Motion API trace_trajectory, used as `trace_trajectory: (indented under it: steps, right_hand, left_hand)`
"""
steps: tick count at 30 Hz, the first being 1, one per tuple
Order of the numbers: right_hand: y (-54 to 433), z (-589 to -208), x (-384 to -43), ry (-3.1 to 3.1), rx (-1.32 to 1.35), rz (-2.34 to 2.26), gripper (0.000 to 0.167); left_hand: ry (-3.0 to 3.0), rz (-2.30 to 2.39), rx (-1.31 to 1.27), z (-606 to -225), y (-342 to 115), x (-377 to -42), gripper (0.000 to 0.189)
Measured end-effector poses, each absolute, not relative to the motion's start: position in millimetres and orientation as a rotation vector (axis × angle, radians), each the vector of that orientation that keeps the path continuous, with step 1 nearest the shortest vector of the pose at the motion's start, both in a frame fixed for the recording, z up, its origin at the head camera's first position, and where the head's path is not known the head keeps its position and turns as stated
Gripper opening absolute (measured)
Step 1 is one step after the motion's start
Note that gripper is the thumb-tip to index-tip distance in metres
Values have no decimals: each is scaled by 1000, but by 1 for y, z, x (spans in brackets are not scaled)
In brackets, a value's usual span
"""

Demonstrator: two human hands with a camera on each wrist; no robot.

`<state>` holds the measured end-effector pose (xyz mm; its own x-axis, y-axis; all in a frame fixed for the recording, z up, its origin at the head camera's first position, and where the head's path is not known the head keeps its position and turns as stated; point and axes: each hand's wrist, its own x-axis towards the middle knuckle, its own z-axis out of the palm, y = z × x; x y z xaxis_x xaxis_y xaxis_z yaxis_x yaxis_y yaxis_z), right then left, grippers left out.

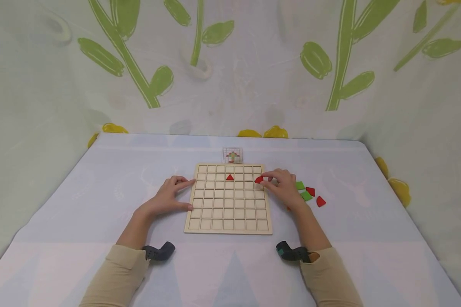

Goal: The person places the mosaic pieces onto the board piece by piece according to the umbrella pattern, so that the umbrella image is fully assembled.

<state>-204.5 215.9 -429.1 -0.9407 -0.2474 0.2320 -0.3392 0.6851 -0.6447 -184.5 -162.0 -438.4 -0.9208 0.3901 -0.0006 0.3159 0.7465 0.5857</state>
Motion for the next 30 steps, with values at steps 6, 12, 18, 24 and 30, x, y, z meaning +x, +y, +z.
trace_trajectory:
  steps: [6,12,18,24,30]
  right_hand:
    - [202,-430,-207,-2762,518,1092,31]
    - [190,-433,-205,-2764,566,1042,30]
    - [178,-432,-204,-2762,585,1119,30]
    - [168,-431,-203,-2738,677,1138,27]
    - [157,-433,-205,-2719,730,1104,25]
  left_hand:
    - [2814,926,567,-439,-162,-184,87]
    - [2822,908,565,-438,-161,-184,87]
    - [2821,915,563,-437,-161,-183,87]
    - [2823,913,575,-436,-160,-183,88]
    - [2830,905,554,-435,-160,-182,87]
